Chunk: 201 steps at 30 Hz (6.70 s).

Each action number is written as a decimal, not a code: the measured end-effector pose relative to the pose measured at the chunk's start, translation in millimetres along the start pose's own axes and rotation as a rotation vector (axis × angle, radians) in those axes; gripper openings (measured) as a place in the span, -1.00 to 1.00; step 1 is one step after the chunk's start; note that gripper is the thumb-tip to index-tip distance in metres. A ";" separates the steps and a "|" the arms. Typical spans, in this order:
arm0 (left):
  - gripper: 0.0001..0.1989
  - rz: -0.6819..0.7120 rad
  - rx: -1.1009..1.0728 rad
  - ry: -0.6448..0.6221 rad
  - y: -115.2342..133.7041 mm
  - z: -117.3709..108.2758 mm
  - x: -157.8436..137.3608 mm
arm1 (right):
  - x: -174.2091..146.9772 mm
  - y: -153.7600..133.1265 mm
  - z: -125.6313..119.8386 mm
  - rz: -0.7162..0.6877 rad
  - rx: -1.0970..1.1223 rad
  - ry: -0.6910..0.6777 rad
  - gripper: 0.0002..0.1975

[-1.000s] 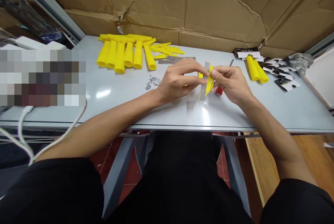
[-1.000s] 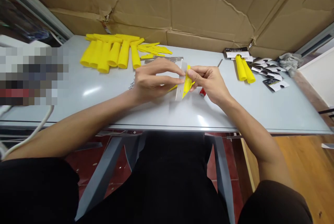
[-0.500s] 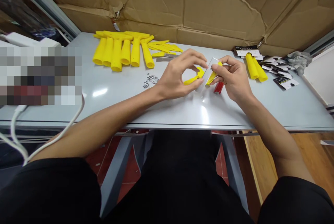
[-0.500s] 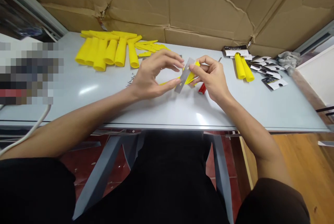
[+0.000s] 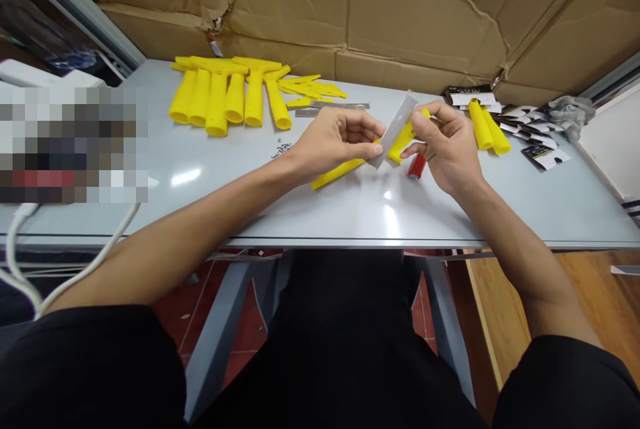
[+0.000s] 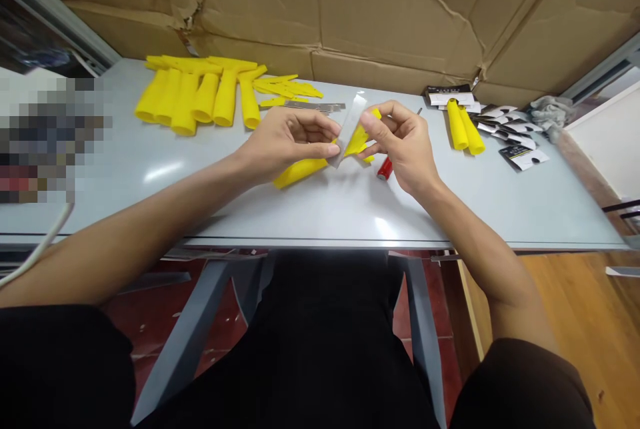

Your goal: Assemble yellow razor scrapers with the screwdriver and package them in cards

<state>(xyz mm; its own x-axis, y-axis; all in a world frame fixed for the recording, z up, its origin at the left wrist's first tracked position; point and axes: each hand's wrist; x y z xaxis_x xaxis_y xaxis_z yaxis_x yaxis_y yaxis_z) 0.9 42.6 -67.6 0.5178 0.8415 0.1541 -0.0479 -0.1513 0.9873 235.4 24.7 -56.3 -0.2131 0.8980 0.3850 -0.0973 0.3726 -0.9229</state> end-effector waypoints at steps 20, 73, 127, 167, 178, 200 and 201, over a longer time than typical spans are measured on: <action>-0.28 -0.191 -0.319 -0.213 -1.0 5.0 -2.0 | -0.1 0.5 -2.0 -0.073 0.012 -0.243 -0.25; -0.59 0.195 -0.052 0.133 6.8 17.9 -12.7 | -14.7 0.0 -1.4 -0.222 -0.131 -0.161 -0.41; -0.46 0.210 -0.085 0.008 16.4 9.0 -6.5 | -24.2 -0.7 3.7 -1.107 -0.965 -0.055 -0.80; -0.45 0.158 0.070 0.182 4.1 13.3 -7.0 | -21.4 -6.0 6.2 -0.055 -0.196 -0.062 -0.36; -0.46 0.099 -0.026 0.165 10.7 15.0 -9.6 | -18.3 -3.3 5.4 -0.018 -0.143 -0.054 -0.31; -0.43 -0.016 -0.148 0.121 7.8 22.0 -12.9 | -10.8 3.8 0.4 -0.905 -0.666 -0.071 -0.88; -0.43 -0.013 -0.136 0.118 8.0 21.5 -12.9 | -10.3 3.4 0.0 -0.900 -0.653 -0.086 -0.87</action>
<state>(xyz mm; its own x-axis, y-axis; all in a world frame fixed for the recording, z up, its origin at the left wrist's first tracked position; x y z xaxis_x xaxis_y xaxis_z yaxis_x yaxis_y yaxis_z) 12.2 19.4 -62.5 0.4156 0.8992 0.1368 -0.1611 -0.0753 0.9841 237.3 16.7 -63.5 -0.3913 0.2288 0.8914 0.2741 0.9536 -0.1244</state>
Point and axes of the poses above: each hand's wrist, its own x-axis towards the middle knuckle, its own z-axis out of the palm, y = z × x, and after that the axes turned 9 degrees about -z, right-handed
